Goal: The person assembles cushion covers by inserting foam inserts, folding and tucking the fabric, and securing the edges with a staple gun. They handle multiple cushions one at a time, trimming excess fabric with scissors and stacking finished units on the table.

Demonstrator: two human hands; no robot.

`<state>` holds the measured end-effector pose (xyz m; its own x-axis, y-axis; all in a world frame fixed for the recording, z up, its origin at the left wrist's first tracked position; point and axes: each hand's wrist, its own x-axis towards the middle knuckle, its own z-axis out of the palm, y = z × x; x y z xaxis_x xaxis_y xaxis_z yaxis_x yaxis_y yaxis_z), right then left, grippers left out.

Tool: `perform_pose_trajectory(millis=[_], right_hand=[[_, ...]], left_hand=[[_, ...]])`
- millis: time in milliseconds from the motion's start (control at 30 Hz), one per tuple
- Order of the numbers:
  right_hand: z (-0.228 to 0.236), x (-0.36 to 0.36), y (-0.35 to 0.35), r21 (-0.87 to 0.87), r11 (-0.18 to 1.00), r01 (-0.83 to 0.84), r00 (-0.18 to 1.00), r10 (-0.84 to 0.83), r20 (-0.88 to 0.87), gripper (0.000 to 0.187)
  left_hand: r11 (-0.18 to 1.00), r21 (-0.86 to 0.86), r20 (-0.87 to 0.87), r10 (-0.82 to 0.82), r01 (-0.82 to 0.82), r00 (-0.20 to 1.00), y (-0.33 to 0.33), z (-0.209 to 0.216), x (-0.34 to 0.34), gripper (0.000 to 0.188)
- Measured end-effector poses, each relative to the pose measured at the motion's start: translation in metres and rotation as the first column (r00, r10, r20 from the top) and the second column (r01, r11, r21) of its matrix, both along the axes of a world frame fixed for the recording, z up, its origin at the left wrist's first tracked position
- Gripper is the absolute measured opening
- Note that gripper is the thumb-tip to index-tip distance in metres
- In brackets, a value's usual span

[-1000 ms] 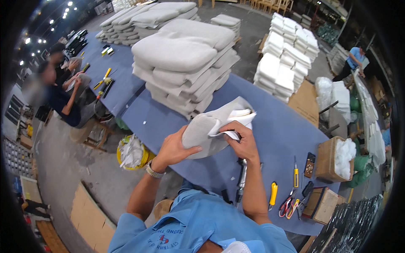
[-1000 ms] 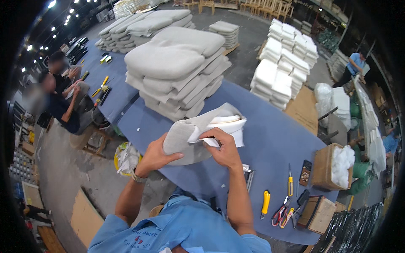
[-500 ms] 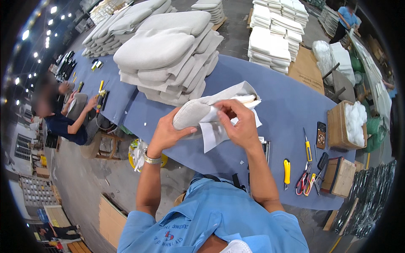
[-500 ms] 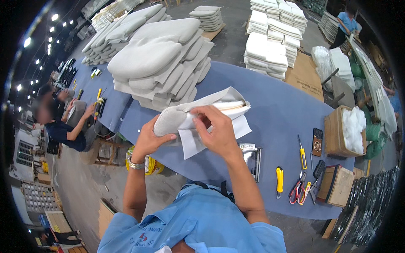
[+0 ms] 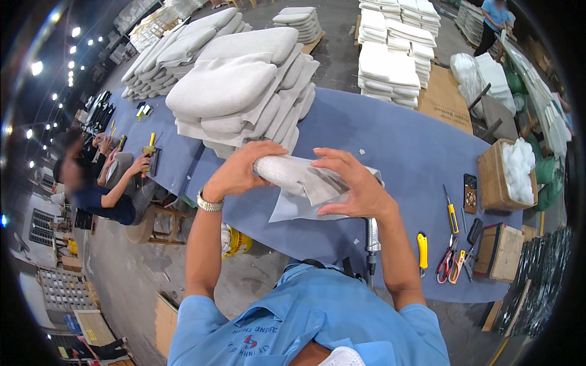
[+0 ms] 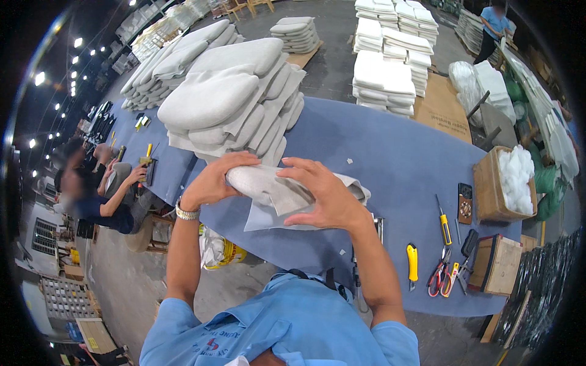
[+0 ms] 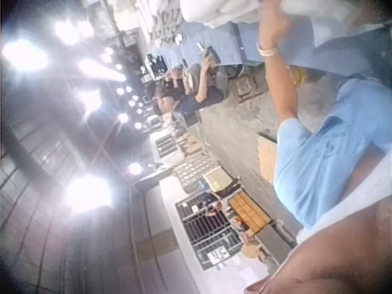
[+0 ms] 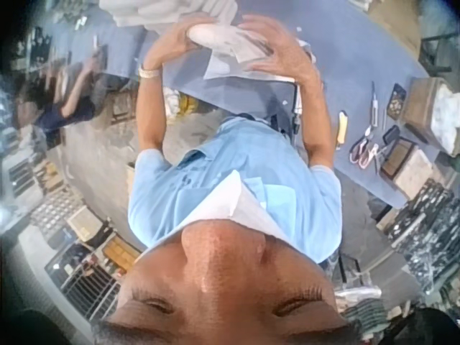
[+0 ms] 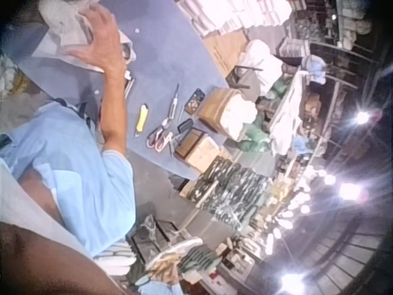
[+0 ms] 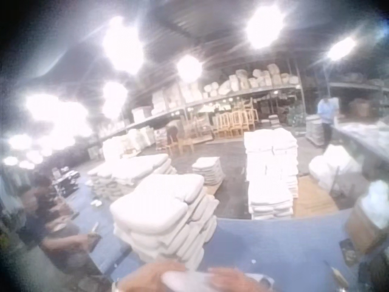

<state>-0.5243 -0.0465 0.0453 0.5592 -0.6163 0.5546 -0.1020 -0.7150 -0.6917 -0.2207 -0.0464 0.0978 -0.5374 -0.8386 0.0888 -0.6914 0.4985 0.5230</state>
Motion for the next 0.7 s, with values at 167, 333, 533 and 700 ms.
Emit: perform_pose_trajectory(millis=[167,333,533,700], right_hand=[[-0.021,0.007,-0.006,-0.069,0.992,0.104,0.993,-0.099,0.069,0.045],[-0.025,0.021,-0.03,0.142,0.971,0.192,0.92,-0.228,0.318,0.016],[0.002,0.054,-0.042,0.319,0.931,0.179,0.738,-0.341,0.582,0.027],[0.052,0.078,-0.021,0.495,0.866,-0.069,0.532,-0.388,0.753,0.029]], left_hand=[[0.998,0.063,-0.029,0.022,-0.02,0.999,-0.018,0.008,-0.003,0.08],[0.996,-0.039,-0.086,0.072,-0.076,0.994,-0.035,0.003,-0.009,0.091],[0.971,0.164,-0.67,0.237,-0.172,0.703,-0.055,-0.018,-0.008,0.106],[0.972,-0.221,-0.754,-0.12,-0.077,0.646,-0.071,-0.001,-0.046,0.07]])
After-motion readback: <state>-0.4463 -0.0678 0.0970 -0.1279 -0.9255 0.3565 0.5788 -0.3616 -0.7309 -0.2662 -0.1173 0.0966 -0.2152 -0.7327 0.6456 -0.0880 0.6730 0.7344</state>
